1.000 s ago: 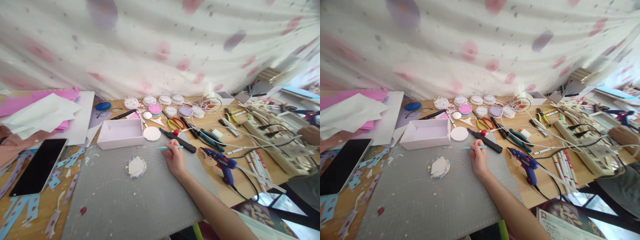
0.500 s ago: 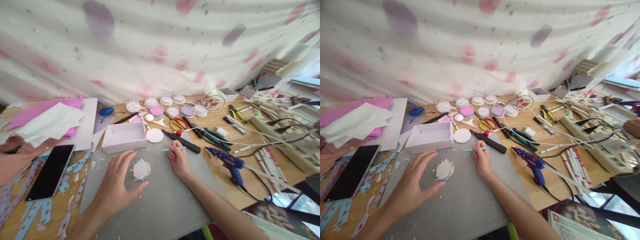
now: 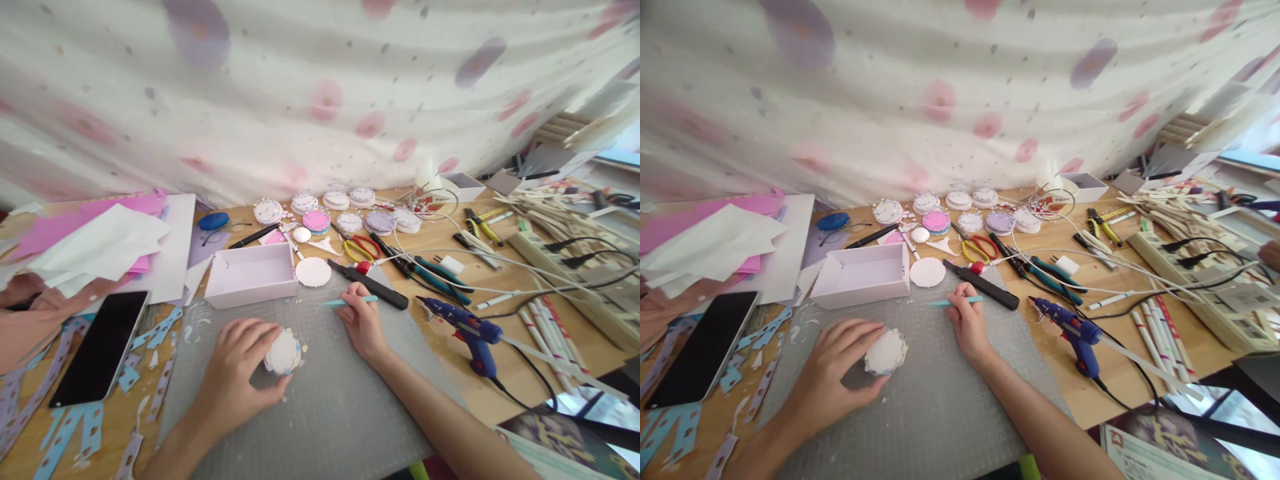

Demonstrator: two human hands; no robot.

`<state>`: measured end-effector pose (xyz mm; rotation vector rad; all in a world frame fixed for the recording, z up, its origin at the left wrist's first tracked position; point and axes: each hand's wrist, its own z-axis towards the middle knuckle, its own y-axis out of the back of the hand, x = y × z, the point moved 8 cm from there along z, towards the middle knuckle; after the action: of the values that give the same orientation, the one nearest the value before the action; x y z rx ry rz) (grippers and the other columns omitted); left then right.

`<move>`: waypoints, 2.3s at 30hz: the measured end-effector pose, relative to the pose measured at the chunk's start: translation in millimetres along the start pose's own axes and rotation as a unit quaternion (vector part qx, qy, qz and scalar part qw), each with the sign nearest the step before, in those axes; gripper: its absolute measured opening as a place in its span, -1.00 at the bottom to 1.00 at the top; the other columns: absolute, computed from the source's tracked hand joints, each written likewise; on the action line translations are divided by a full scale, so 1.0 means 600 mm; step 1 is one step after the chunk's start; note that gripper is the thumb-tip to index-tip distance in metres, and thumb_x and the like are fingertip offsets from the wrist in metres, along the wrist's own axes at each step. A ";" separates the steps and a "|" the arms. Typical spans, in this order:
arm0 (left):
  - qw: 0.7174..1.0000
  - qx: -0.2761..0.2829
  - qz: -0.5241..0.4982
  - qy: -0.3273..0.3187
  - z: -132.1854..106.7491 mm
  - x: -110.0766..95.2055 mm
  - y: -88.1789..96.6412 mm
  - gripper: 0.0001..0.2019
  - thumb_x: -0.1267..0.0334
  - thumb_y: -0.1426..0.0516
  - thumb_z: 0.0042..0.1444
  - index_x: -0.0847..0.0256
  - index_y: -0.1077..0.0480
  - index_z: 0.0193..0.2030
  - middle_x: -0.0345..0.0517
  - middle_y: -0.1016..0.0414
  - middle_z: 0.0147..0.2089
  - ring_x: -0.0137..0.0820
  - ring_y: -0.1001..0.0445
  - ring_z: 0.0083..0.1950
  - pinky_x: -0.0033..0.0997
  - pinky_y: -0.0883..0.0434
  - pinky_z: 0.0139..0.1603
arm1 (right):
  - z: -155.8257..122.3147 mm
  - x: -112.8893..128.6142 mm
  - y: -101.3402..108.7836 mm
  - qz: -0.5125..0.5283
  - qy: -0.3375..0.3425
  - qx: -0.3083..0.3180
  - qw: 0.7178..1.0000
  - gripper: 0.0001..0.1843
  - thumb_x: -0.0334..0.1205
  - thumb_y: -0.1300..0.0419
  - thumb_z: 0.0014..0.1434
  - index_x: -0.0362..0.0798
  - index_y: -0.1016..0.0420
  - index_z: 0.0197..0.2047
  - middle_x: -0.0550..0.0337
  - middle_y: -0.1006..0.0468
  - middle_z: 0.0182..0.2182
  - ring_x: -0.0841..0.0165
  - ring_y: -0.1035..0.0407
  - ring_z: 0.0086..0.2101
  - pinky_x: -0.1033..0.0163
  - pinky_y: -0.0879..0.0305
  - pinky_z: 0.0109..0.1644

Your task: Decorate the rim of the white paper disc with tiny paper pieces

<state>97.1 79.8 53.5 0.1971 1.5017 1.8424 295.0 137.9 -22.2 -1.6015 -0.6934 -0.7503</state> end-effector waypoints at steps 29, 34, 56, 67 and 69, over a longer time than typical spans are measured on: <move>0.794 -0.052 -0.540 0.273 0.033 0.123 -0.059 -0.64 0.09 -0.13 0.17 0.16 -0.18 0.04 0.10 -0.48 0.08 -0.21 -0.48 0.06 -0.08 -0.33 0.11 | -0.002 0.010 -0.004 0.049 -0.039 0.017 0.998 -0.79 -0.27 -0.21 0.01 0.00 -0.19 -0.44 0.45 -0.04 -0.71 0.51 0.14 -0.65 0.35 0.09 -0.50; 0.800 -0.052 -0.538 0.259 -0.002 0.100 -0.075 -0.61 0.18 -0.19 0.12 0.13 -0.16 0.03 0.07 -0.45 0.10 -0.20 -0.39 0.20 -0.01 -0.25 0.27 | -0.007 0.008 -0.014 0.021 -0.041 0.035 0.998 -0.78 -0.25 -0.24 0.01 0.00 -0.19 -0.43 0.43 -0.07 -0.66 0.50 0.09 -0.62 0.33 0.10 -0.49; 0.847 -0.076 -0.476 0.224 -0.005 0.098 -0.081 -0.55 0.36 -0.18 0.05 0.13 -0.12 0.06 0.06 -0.45 0.03 -0.22 -0.46 0.12 0.00 -0.36 0.19 | -0.039 0.234 0.047 -0.025 0.160 -0.054 0.985 -0.88 -0.23 -0.25 -0.05 0.02 -0.35 -0.47 0.36 -0.04 -0.67 0.45 0.03 -0.61 0.19 -0.08 -0.47; 0.849 -0.073 -0.472 0.226 -0.006 0.096 -0.080 -0.58 0.33 -0.16 0.10 0.13 -0.12 0.08 0.04 -0.47 -0.01 -0.26 -0.48 0.08 -0.06 -0.38 0.16 | -0.096 0.338 0.079 -0.077 0.247 -0.120 0.958 -0.85 -0.13 -0.14 0.11 0.21 -0.41 -0.49 0.30 -0.11 -0.70 0.40 0.18 -0.70 0.01 -0.01 -0.51; 0.849 -0.072 -0.472 0.226 -0.005 0.095 -0.079 -0.58 0.34 -0.16 0.10 0.13 -0.12 0.08 0.04 -0.47 -0.01 -0.27 -0.48 0.07 -0.06 -0.39 0.15 | -0.095 0.345 0.091 -0.072 0.251 -0.125 0.957 -0.90 -0.15 -0.14 0.09 0.19 -0.43 -0.45 0.31 -0.09 -0.69 0.42 0.21 -0.70 0.03 0.01 -0.53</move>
<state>75.4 114.7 -8.5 -0.9562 1.3506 1.1836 460.0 80.4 113.8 -1.5017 -0.3530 -1.3373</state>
